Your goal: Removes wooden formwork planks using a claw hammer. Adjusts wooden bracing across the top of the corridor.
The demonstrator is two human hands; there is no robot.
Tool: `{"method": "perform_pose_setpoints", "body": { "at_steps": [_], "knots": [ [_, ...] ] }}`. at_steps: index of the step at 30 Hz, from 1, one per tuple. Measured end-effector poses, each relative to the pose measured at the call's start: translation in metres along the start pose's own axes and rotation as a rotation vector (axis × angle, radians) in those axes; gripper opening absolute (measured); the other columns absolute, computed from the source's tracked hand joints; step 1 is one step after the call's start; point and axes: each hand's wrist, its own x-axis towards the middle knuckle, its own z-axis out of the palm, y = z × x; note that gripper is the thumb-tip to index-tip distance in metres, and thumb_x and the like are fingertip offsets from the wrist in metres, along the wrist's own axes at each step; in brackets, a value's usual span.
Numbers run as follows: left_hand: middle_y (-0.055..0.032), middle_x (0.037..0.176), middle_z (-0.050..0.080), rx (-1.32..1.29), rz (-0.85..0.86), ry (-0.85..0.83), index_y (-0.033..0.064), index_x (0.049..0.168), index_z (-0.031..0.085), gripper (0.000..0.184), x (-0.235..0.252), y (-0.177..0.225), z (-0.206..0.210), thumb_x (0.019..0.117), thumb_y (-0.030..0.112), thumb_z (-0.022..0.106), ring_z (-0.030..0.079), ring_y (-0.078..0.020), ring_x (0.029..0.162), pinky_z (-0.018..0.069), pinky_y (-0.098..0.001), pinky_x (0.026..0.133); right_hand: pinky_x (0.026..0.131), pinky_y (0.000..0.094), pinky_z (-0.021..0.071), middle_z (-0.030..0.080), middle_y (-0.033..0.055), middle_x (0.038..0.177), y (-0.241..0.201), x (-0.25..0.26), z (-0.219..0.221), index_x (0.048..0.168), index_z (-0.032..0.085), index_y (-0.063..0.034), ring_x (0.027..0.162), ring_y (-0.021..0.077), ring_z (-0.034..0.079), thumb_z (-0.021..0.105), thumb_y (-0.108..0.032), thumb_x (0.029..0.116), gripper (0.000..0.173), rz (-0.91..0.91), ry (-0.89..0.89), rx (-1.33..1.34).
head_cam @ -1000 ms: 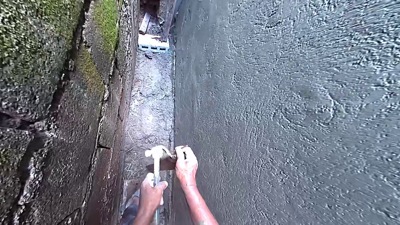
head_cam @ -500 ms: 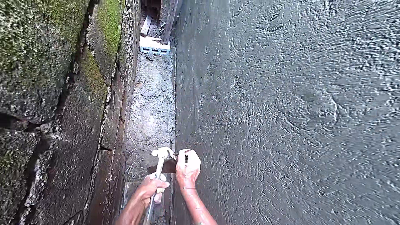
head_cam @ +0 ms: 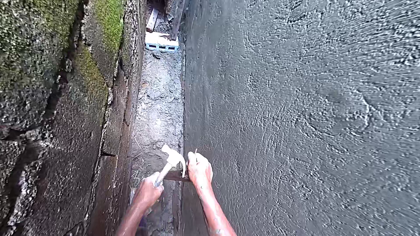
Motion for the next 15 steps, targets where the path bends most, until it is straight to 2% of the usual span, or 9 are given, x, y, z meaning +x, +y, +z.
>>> {"method": "perform_pose_setpoints", "body": {
  "at_steps": [1, 3, 4, 5, 7, 9, 11, 12, 15],
  "knots": [
    [-0.0104, 0.097, 0.069, -0.006, -0.029, -0.024, 0.0075, 0.112, 0.069, 0.023, 0.002, 0.009, -0.004, 0.0906, 0.016, 0.072, 0.066, -0.0241, 0.089, 0.0546, -0.0486, 0.083, 0.082, 0.0580, 0.0511, 0.071, 0.0129, 0.086, 0.006, 0.001, 0.002, 0.094, 0.071, -0.0081, 0.088, 0.0324, 0.069, 0.043, -0.040, 0.1093, 0.045, -0.068, 0.057, 0.078],
    [-0.0051, 0.075, 0.062, -0.154, -0.106, -0.042, 0.0065, 0.100, 0.065, 0.014, 0.003, 0.024, 0.001, 0.0896, 0.008, 0.073, 0.056, -0.0136, 0.055, 0.0493, -0.0317, 0.052, 0.071, 0.0534, 0.0528, 0.068, 0.0081, 0.076, 0.016, 0.004, 0.010, 0.088, 0.069, -0.0074, 0.073, 0.0257, 0.066, 0.049, -0.038, 0.1073, 0.042, -0.202, 0.174, 0.303],
    [-0.0056, 0.071, 0.060, -0.191, -0.151, -0.023, 0.0054, 0.100, 0.063, 0.013, 0.005, 0.028, 0.005, 0.0903, 0.006, 0.072, 0.053, -0.0135, 0.049, 0.0470, -0.0299, 0.046, 0.072, 0.0526, 0.0541, 0.069, 0.0085, 0.079, 0.017, 0.003, 0.011, 0.090, 0.071, -0.0062, 0.074, 0.0248, 0.067, 0.051, -0.036, 0.1065, 0.039, -0.233, 0.176, 0.356],
    [-0.0075, 0.076, 0.062, -0.129, -0.172, 0.022, 0.0059, 0.103, 0.064, 0.014, 0.008, 0.029, 0.007, 0.0908, 0.008, 0.071, 0.057, -0.0167, 0.055, 0.0499, -0.0343, 0.052, 0.076, 0.0531, 0.0550, 0.071, 0.0101, 0.084, 0.014, 0.002, 0.010, 0.094, 0.073, -0.0051, 0.079, 0.0259, 0.068, 0.053, -0.034, 0.1066, 0.038, -0.227, 0.146, 0.347],
    [-0.0143, 0.097, 0.071, 0.073, -0.156, 0.150, 0.0085, 0.116, 0.069, 0.023, 0.011, 0.025, 0.002, 0.0934, 0.014, 0.066, 0.069, -0.0300, 0.089, 0.0552, -0.0529, 0.081, 0.084, 0.0555, 0.0537, 0.072, 0.0149, 0.090, 0.000, 0.007, 0.005, 0.098, 0.072, -0.0034, 0.088, 0.0310, 0.070, 0.051, -0.034, 0.1079, 0.038, -0.154, 0.051, 0.222],
    [-0.0164, 0.102, 0.073, 0.245, -0.124, 0.229, 0.0128, 0.121, 0.068, 0.026, 0.005, 0.019, -0.004, 0.0972, 0.021, 0.064, 0.071, -0.0362, 0.099, 0.0544, -0.0598, 0.087, 0.088, 0.0576, 0.0520, 0.071, 0.0185, 0.098, -0.007, 0.011, -0.001, 0.103, 0.069, -0.0035, 0.098, 0.0353, 0.069, 0.047, -0.035, 0.1082, 0.039, -0.070, -0.079, 0.052],
    [-0.0143, 0.102, 0.073, 0.265, -0.106, 0.173, 0.0143, 0.119, 0.069, 0.024, 0.003, 0.015, -0.015, 0.0959, 0.021, 0.066, 0.071, -0.0344, 0.099, 0.0545, -0.0584, 0.086, 0.091, 0.0590, 0.0507, 0.071, 0.0200, 0.102, -0.010, 0.010, -0.002, 0.105, 0.069, -0.0036, 0.104, 0.0370, 0.068, 0.046, -0.037, 0.1084, 0.041, -0.055, -0.164, -0.037],
    [-0.0129, 0.101, 0.072, 0.162, -0.100, 0.112, 0.0112, 0.115, 0.070, 0.023, 0.007, 0.014, -0.018, 0.0932, 0.017, 0.069, 0.070, -0.0308, 0.095, 0.0551, -0.0547, 0.085, 0.088, 0.0586, 0.0509, 0.070, 0.0194, 0.097, -0.008, 0.010, 0.000, 0.101, 0.069, -0.0033, 0.099, 0.0363, 0.068, 0.046, -0.037, 0.1083, 0.041, -0.094, -0.139, 0.008],
    [-0.0054, 0.078, 0.064, -0.232, -0.165, 0.052, 0.0043, 0.101, 0.065, 0.015, 0.011, 0.006, 0.008, 0.0879, 0.004, 0.073, 0.057, -0.0136, 0.058, 0.0495, -0.0319, 0.054, 0.078, 0.0550, 0.0536, 0.069, 0.0143, 0.083, -0.001, 0.012, 0.009, 0.095, 0.069, -0.0029, 0.082, 0.0302, 0.068, 0.051, -0.036, 0.1077, 0.039, -0.236, -0.040, 0.202]
  ]
}}
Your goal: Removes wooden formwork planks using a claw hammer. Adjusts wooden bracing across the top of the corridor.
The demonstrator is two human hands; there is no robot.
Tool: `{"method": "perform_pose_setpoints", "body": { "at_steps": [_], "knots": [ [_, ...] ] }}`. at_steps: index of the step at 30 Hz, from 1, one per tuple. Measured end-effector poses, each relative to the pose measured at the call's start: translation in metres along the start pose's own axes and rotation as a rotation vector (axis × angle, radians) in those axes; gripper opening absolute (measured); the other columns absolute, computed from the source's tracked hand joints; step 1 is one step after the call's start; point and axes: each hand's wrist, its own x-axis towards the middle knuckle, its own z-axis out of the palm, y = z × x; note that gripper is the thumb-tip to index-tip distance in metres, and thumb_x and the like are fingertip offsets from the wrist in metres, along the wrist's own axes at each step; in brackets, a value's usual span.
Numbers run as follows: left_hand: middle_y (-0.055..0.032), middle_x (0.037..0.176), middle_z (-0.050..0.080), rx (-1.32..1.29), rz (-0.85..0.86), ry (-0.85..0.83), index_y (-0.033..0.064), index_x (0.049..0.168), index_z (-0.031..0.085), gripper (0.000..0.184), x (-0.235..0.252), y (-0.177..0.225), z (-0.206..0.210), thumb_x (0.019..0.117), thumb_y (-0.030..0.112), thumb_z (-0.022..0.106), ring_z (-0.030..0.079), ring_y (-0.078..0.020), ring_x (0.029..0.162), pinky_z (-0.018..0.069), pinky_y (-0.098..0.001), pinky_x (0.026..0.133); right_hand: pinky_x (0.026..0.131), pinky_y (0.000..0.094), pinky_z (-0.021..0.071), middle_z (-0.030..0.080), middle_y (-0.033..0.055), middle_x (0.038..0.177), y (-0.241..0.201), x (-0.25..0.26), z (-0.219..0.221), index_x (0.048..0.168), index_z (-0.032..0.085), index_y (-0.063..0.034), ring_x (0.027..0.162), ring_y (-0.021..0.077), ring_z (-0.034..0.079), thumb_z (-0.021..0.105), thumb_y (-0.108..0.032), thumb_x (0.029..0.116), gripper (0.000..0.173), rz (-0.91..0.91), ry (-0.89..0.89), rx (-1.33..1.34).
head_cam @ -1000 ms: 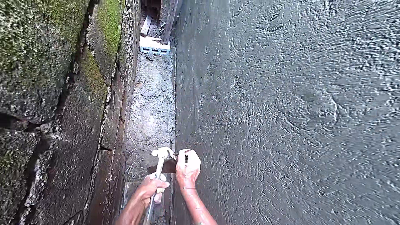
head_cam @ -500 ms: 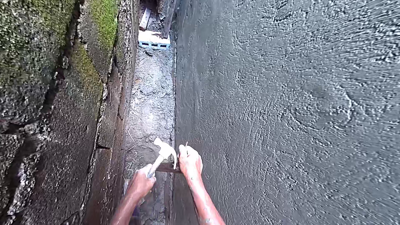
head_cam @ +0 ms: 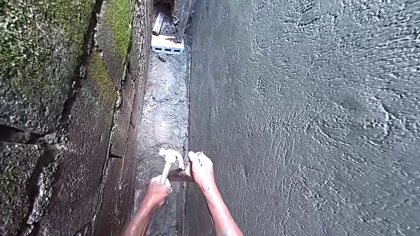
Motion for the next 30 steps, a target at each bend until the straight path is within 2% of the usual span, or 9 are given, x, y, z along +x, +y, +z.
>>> {"method": "perform_pose_setpoints", "body": {
  "at_steps": [4, 9, 11, 13, 16, 19, 22, 27, 30],
  "knots": [
    [-0.0177, 0.100, 0.073, 0.256, 0.043, 0.288, 0.0070, 0.119, 0.070, 0.026, -0.003, 0.000, 0.007, 0.0988, 0.021, 0.063, 0.071, -0.0348, 0.096, 0.0553, -0.0569, 0.087, 0.094, 0.0574, 0.0510, 0.071, 0.0187, 0.106, -0.023, 0.003, -0.001, 0.107, 0.070, -0.0045, 0.106, 0.0352, 0.068, 0.046, -0.037, 0.1084, 0.040, 0.161, -0.275, -0.288],
    [-0.0171, 0.086, 0.066, -0.032, 0.105, 0.298, 0.0023, 0.109, 0.067, 0.019, 0.027, 0.058, -0.010, 0.0932, 0.012, 0.070, 0.064, -0.0313, 0.074, 0.0528, -0.0529, 0.067, 0.087, 0.0567, 0.0538, 0.071, 0.0182, 0.096, -0.030, -0.031, 0.028, 0.102, 0.069, -0.0040, 0.096, 0.0352, 0.070, 0.045, -0.039, 0.1090, 0.043, 0.088, -0.123, -0.201],
    [-0.0183, 0.092, 0.069, -0.001, 0.110, 0.343, 0.0040, 0.110, 0.068, 0.020, 0.026, 0.063, -0.021, 0.0931, 0.013, 0.071, 0.066, -0.0348, 0.084, 0.0529, -0.0585, 0.076, 0.089, 0.0549, 0.0535, 0.072, 0.0154, 0.101, -0.039, -0.028, 0.031, 0.105, 0.071, -0.0062, 0.100, 0.0328, 0.070, 0.043, -0.041, 0.1094, 0.045, 0.032, -0.116, -0.241],
    [-0.0179, 0.094, 0.070, 0.037, 0.093, 0.426, 0.0047, 0.113, 0.069, 0.021, 0.019, 0.055, -0.032, 0.0939, 0.014, 0.072, 0.068, -0.0350, 0.087, 0.0533, -0.0596, 0.080, 0.095, 0.0550, 0.0524, 0.073, 0.0146, 0.111, -0.038, -0.017, 0.030, 0.125, 0.069, -0.0082, 0.106, 0.0322, 0.070, 0.044, -0.045, 0.1087, 0.048, -0.030, -0.149, -0.218],
    [-0.0141, 0.090, 0.069, -0.035, 0.064, 0.546, 0.0054, 0.109, 0.070, 0.021, 0.019, 0.032, -0.040, 0.0898, 0.011, 0.075, 0.067, -0.0304, 0.083, 0.0537, -0.0563, 0.076, 0.106, 0.0528, 0.0499, 0.064, 0.0126, 0.137, -0.032, -0.009, 0.020, 0.163, 0.028, -0.0137, 0.122, 0.0300, 0.064, 0.058, -0.066, 0.0952, 0.090, -0.086, -0.243, -0.181],
    [-0.0100, 0.085, 0.068, -0.176, 0.031, 0.544, 0.0045, 0.106, 0.070, 0.020, 0.030, 0.016, -0.046, 0.0869, 0.008, 0.077, 0.064, -0.0231, 0.075, 0.0540, -0.0473, 0.071, 0.109, 0.0568, 0.0448, 0.053, 0.0143, 0.150, -0.038, -0.028, 0.002, 0.157, 0.042, -0.0169, 0.135, 0.0346, 0.053, 0.080, -0.065, 0.0756, 0.102, -0.099, -0.449, -0.429],
    [-0.0079, 0.074, 0.064, -0.399, 0.096, 0.395, 0.0006, 0.107, 0.066, 0.019, 0.031, 0.005, -0.040, 0.0900, 0.005, 0.073, 0.056, -0.0154, 0.050, 0.0496, -0.0324, 0.047, 0.104, 0.0506, 0.0503, 0.064, 0.0163, 0.132, -0.019, -0.040, 0.011, 0.135, 0.066, -0.0110, 0.123, 0.0342, 0.061, 0.075, -0.018, 0.0836, 0.052, -0.157, -0.336, -0.415],
    [-0.0131, 0.125, 0.069, -0.508, 0.289, 0.064, -0.0008, 0.131, 0.062, 0.053, 0.031, 0.004, -0.034, 0.0792, -0.004, 0.071, 0.068, -0.0220, 0.113, 0.0572, -0.0396, 0.096, 0.099, 0.0516, 0.0539, 0.072, 0.0112, 0.120, -0.056, -0.029, -0.045, 0.123, 0.073, -0.0106, 0.114, 0.0287, 0.068, 0.079, -0.029, 0.0830, 0.045, -0.225, -0.140, -0.242],
    [-0.0093, 0.137, 0.065, -0.523, 0.373, -0.081, 0.0039, 0.144, 0.056, 0.069, 0.016, 0.039, -0.037, 0.0766, 0.004, 0.074, 0.063, -0.0171, 0.123, 0.0534, -0.0378, 0.104, 0.096, 0.0466, 0.0563, 0.073, 0.0050, 0.115, -0.119, -0.024, -0.117, 0.123, 0.073, -0.0167, 0.108, 0.0202, 0.069, 0.087, -0.036, 0.0741, 0.054, -0.365, -0.080, -0.062]
  ]
}}
